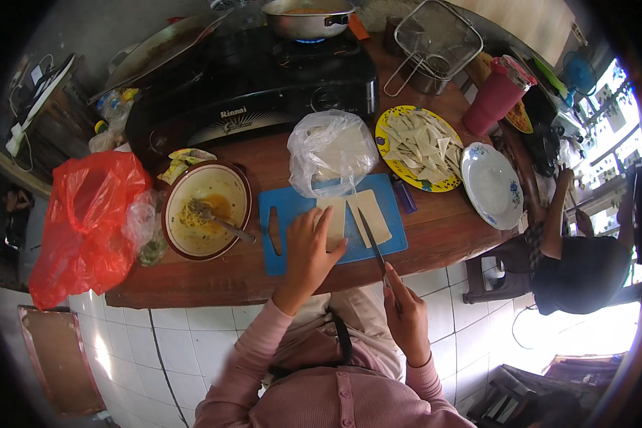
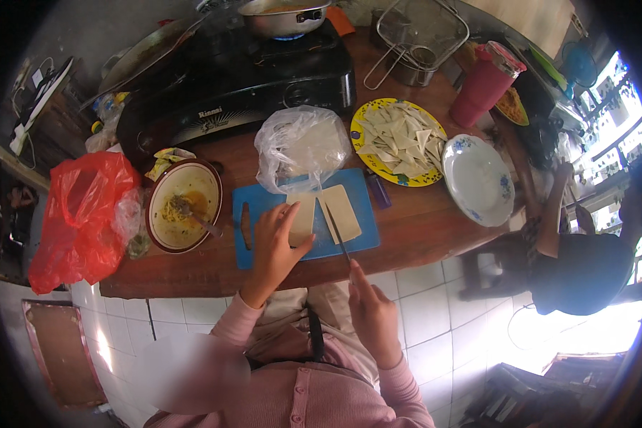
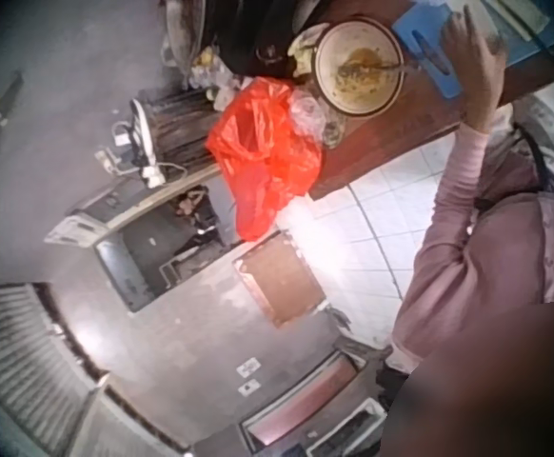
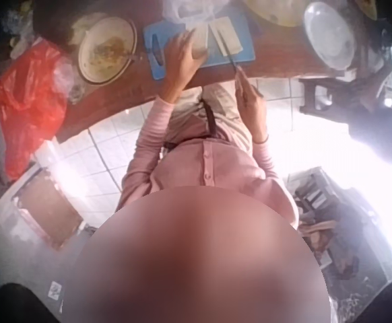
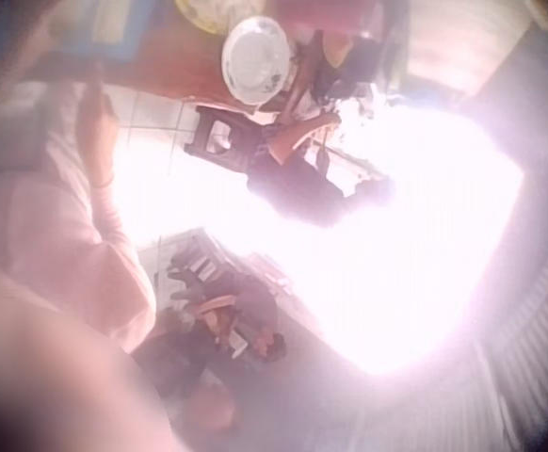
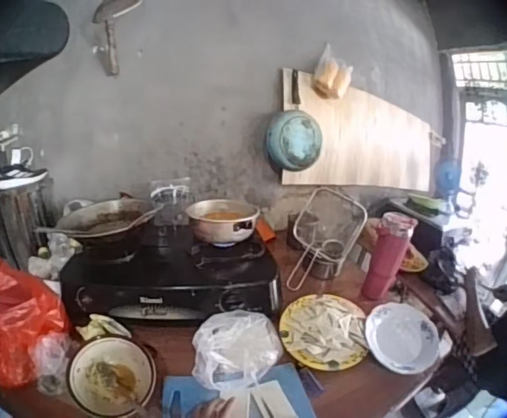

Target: The person prepares samosas by placing a filling onto square pastry sheets, folding them into triangles, and sealing the edges. The person uses a fork to spread the filling and a knife to cut the pastry sheets. Finished samosas are placed on a plate.

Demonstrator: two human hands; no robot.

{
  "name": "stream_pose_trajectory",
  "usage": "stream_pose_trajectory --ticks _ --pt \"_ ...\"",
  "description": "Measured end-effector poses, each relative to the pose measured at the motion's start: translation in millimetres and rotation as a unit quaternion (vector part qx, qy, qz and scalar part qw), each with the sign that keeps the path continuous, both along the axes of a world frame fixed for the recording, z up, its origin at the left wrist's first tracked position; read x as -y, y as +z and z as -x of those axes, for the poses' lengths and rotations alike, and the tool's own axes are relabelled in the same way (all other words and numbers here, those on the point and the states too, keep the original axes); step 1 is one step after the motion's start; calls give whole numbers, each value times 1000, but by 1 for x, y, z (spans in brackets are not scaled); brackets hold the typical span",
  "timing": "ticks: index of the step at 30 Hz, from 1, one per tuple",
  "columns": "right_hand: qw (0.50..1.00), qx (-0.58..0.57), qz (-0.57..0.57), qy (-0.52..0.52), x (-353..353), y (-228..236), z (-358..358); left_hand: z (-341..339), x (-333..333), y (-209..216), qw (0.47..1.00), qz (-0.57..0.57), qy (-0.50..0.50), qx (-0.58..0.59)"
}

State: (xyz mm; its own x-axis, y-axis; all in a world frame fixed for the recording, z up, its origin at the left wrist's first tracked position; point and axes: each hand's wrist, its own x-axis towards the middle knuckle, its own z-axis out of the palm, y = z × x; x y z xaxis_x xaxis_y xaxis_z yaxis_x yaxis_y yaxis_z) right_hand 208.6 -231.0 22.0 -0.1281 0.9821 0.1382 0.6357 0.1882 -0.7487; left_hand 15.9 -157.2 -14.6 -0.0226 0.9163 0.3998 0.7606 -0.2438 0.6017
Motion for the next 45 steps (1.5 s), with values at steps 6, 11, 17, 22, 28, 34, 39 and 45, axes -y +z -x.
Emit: stream_pose_trajectory --ticks 6,11,17,22,28,34,39,45 --pt "1000 -11 17 15 2 -1 2 33 7 14 994 31 -85 -62" --pt "998 7 -8 60 1 -8 7 40 10 24 983 78 -157 -53" --pt "994 43 -28 96 2 -15 25 32 21 20 989 47 -121 -72" --pt "994 32 -39 100 -1 -18 38 16 36 10 997 17 -60 -43" --pt "991 82 9 102 -1 -12 44 12 36 6 995 -4 -63 -78" --pt "990 101 5 102 -2 -8 48 13 36 4 993 2 -81 -83" --pt "987 115 -33 109 -3 -7 49 12 35 2 994 2 -81 -73" --pt "985 129 -10 113 -1 -5 51 13 35 1 994 8 -85 -65"
